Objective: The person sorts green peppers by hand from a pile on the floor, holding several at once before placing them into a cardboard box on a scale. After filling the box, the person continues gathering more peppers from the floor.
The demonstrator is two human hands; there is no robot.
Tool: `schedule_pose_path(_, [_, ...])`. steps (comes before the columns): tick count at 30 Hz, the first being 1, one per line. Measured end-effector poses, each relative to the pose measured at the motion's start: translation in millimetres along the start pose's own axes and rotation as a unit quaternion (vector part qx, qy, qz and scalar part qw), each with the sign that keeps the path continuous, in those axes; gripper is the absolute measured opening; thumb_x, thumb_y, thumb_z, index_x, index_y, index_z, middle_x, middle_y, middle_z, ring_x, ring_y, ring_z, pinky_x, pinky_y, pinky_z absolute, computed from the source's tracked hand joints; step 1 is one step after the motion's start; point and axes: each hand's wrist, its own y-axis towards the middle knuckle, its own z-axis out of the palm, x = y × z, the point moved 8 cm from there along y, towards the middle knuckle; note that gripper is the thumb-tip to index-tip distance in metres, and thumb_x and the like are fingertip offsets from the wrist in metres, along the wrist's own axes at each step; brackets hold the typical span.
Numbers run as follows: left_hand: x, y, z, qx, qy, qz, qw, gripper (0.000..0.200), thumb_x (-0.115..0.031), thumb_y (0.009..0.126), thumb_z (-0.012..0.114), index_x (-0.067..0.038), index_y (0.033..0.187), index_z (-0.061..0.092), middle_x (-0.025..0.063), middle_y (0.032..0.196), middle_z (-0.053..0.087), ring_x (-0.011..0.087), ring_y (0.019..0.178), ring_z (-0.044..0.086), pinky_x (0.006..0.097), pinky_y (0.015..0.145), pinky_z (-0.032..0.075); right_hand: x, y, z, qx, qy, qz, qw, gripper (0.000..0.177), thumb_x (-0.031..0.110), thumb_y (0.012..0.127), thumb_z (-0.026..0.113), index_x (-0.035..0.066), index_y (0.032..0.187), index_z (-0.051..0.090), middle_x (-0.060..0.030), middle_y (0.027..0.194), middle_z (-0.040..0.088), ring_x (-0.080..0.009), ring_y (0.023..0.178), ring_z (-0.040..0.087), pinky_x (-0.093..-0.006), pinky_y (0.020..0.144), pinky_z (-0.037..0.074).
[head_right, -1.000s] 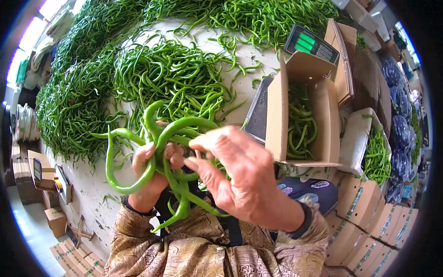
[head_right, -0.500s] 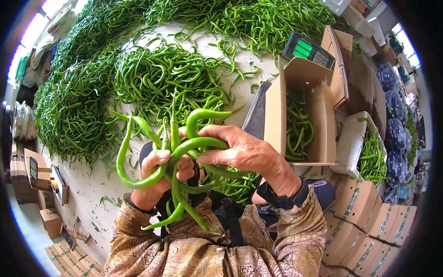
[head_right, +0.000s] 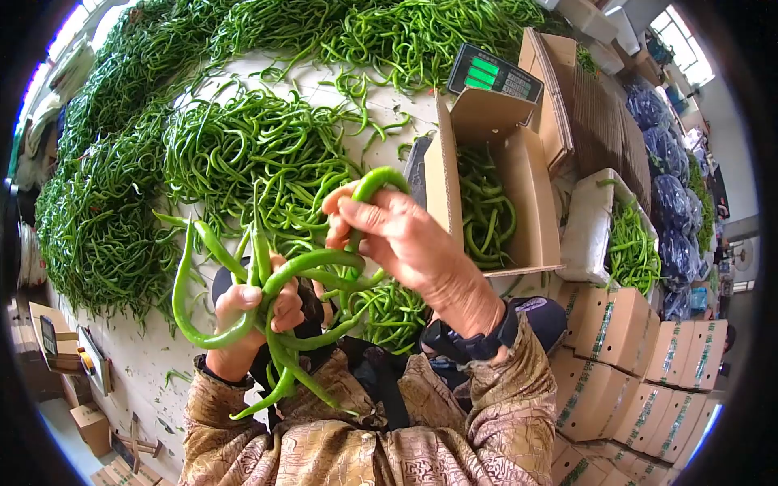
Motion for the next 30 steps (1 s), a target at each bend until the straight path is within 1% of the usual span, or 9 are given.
schedule_pose_path(3, [0,2,4,0.051,0.017,0.008,0.999,0.039,-0.024,0.072,0.069,0.002,0.094,0.049,0.0139,0.065,0.054,0.0214,0.045,0.05,0.0335,0.045,0.041,6,7,-22,-0.028,0.038,-0.017,0.999,0.025,0.02,0.098,0.055,-0.002,0.108,0.059,-0.0096,0.086,0.066,-0.0226,0.079,0.064,-0.0346,0.078,0.052])
schedule_pose_path(7, [-4,-6,13,0.098,-0.034,0.018,0.994,0.036,-0.024,0.072,0.069,0.001,0.088,0.048,0.014,0.061,0.053,0.0202,0.043,0.047,0.0324,0.037,0.038,22,9,-66,-0.067,0.135,-0.118,0.982,0.024,0.022,0.099,0.053,0.0,0.107,0.06,-0.0124,0.095,0.068,-0.0277,0.095,0.066,-0.0401,0.084,0.054])
schedule_pose_path(11, [0,-4,8,0.064,-0.009,0.014,0.998,0.036,-0.024,0.072,0.068,0.002,0.089,0.048,0.0153,0.061,0.053,0.0204,0.043,0.047,0.0323,0.039,0.04,32,1,-73,-0.03,0.135,-0.127,0.982,0.038,0.029,0.101,0.047,-0.001,0.122,0.055,-0.0157,0.116,0.065,-0.0284,0.11,0.061,-0.0417,0.095,0.05])
schedule_pose_path(15, [1,-3,1,0.06,0.044,0.015,0.997,0.043,-0.027,0.076,0.059,-0.006,0.11,0.045,0.0118,0.069,0.045,0.0173,0.047,0.038,0.031,0.044,0.036,41,-17,-55,-0.104,0.046,-0.148,0.982,0.039,0.027,0.101,0.049,-0.003,0.126,0.052,-0.0194,0.118,0.063,-0.0292,0.109,0.062,-0.0403,0.096,0.05])
schedule_pose_path(16, [2,-3,-1,0.046,0.034,0.012,0.998,0.042,-0.027,0.075,0.06,-0.008,0.11,0.046,0.0093,0.071,0.044,0.0168,0.048,0.038,0.0303,0.045,0.035,43,-23,-46,-0.117,-0.02,-0.143,0.982,0.041,0.027,0.101,0.05,-0.004,0.126,0.051,-0.0163,0.113,0.065,-0.0226,0.103,0.063,-0.0346,0.093,0.05])
schedule_pose_path(19, [0,-3,-4,0.002,0.029,0.021,0.999,0.043,-0.023,0.073,0.063,-0.011,0.112,0.049,0.005,0.071,0.044,0.0152,0.048,0.038,0.0291,0.045,0.034,45,-40,-24,-0.144,-0.424,-0.118,0.887,0.032,0.018,0.1,0.052,-0.003,0.125,0.053,-0.0093,0.1,0.066,-0.0103,0.076,0.06,-0.0252,0.07,0.05])
schedule_pose_path(22, [-1,-2,-1,0.021,0.023,0.025,0.999,0.042,-0.022,0.075,0.063,-0.011,0.113,0.05,0.0039,0.067,0.042,0.0142,0.047,0.036,0.0283,0.045,0.034,25,-44,-22,-0.111,-0.493,-0.104,0.857,0.031,0.011,0.098,0.053,-0.003,0.126,0.053,-0.0067,0.09,0.065,-0.0102,0.072,0.061,-0.0249,0.062,0.05])
schedule_pose_path(23, [-2,-3,-4,-0.011,-0.015,0.04,0.999,0.041,-0.021,0.073,0.066,-0.002,0.104,0.046,0.0136,0.067,0.047,0.0193,0.049,0.043,0.0311,0.043,0.039,24,-46,-23,-0.114,-0.506,-0.144,0.843,0.031,0.01,0.095,0.056,0.002,0.125,0.053,-0.019,0.083,0.065,-0.0292,0.073,0.069,-0.0372,0.062,0.054])
schedule_pose_path(30, [0,-3,-4,-0.012,-0.011,0.043,0.999,0.041,-0.021,0.074,0.065,-0.004,0.106,0.046,0.0119,0.068,0.045,0.0189,0.051,0.044,0.0306,0.044,0.038,38,-71,-17,-0.179,-0.77,-0.206,0.577,0.05,0.01,0.083,0.063,0.005,0.131,0.051,-0.0169,0.096,0.068,-0.0307,0.075,0.068,-0.0396,0.064,0.055])
